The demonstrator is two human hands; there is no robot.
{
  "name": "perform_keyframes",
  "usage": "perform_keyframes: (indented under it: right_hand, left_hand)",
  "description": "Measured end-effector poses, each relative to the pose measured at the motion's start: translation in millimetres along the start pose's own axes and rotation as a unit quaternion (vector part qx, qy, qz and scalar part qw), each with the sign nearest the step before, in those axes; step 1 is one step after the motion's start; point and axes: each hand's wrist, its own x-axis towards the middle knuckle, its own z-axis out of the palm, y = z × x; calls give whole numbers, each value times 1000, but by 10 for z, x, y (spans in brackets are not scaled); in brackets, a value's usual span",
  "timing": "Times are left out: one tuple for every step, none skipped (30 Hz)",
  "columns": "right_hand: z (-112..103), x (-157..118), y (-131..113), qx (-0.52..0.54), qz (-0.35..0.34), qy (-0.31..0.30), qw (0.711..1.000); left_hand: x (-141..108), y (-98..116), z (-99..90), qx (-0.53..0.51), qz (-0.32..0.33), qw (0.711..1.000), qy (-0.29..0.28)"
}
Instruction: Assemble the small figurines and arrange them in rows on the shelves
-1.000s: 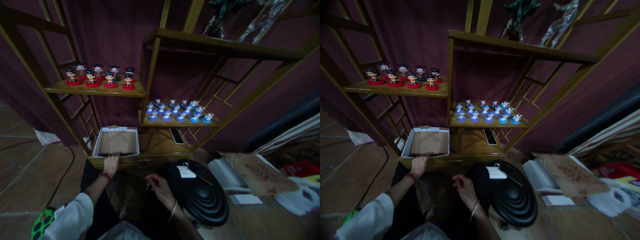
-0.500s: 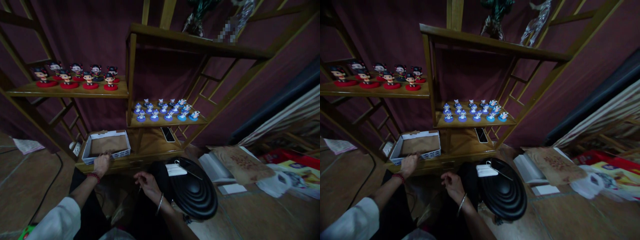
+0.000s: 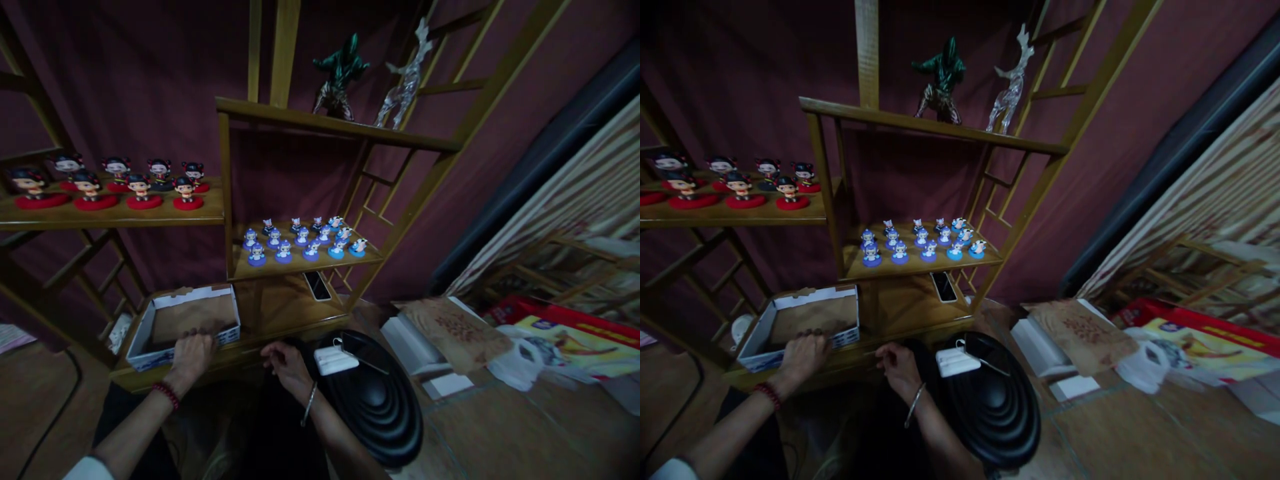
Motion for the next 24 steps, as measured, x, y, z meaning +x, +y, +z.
perform_keyframes:
  right_hand:
    - [-36, 23, 25, 9, -3, 6, 1000]
    - [-75, 47, 52, 20, -6, 13, 1000]
    - [-119, 72, 80, 33, -8, 22, 999]
    - [-168, 99, 108, 46, -9, 32, 998]
    - [-220, 128, 133, 59, -7, 47, 997]
    - [-276, 157, 157, 72, -4, 64, 995]
    - [-331, 183, 178, 85, 3, 82, 993]
    - [-386, 205, 200, 95, 14, 102, 990]
    - [-437, 220, 224, 104, 19, 118, 987]
    - [-483, 225, 253, 113, 25, 135, 984]
    - [-523, 219, 288, 122, 31, 148, 981]
    - [-557, 201, 333, 131, 36, 158, 978]
    - [-585, 170, 387, 138, 42, 170, 975]
    - [-609, 131, 449, 144, 48, 179, 972]
    - [-632, 85, 520, 147, 54, 188, 970]
    - [-656, 37, 595, 148, 60, 193, 968]
    - [-684, -8, 673, 147, 65, 196, 967]
    - [-717, -43, 749, 146, 71, 195, 967]
    - [-758, -64, 820, 145, 75, 195, 967]
    - [-807, -69, 883, 145, 73, 199, 966]
    - [-864, -53, 935, 143, 71, 205, 966]
    - [-929, -18, 974, 133, 69, 213, 966]
    - [-1001, 37, 1001, 111, 66, 221, 967]
    - [-1078, 108, 1016, 74, 63, 231, 968]
  left_hand:
    - [1, 34, 11, 6, 11, 1000, 10]
    - [2, 70, 19, 13, 25, 999, 25]
    - [0, 108, 22, 17, 37, 998, 43]
    - [-2, 148, 20, 13, 45, 997, 61]
    - [-5, 191, 17, 7, 50, 996, 79]
    - [-8, 237, 15, 1, 57, 994, 95]
    - [-11, 286, 15, -7, 66, 992, 109]
    - [-13, 339, 21, -17, 77, 990, 118]
    - [-13, 396, 35, -30, 92, 987, 125]
    - [-13, 459, 55, -47, 110, 984, 130]
    - [-13, 528, 84, -67, 130, 980, 133]
    - [-15, 603, 118, -90, 152, 975, 132]
    - [-19, 683, 156, -113, 172, 970, 129]
    - [-26, 767, 196, -135, 192, 964, 123]
    - [-37, 855, 237, -156, 209, 959, 115]
    - [-51, 943, 276, -173, 223, 953, 107]
    - [-67, 1030, 312, -188, 239, 948, 96]
    - [-84, 1114, 344, -200, 252, 943, 85]
    - [-100, 1195, 372, -209, 268, 938, 74]
    - [-114, 1272, 396, -215, 281, 933, 64]
    - [-127, 1344, 419, -218, 292, 930, 57]
    - [-139, 1413, 441, -217, 304, 927, 50]
    - [-149, 1480, 466, -214, 310, 925, 48]
    - [-161, 1544, 495, -210, 311, 925, 53]
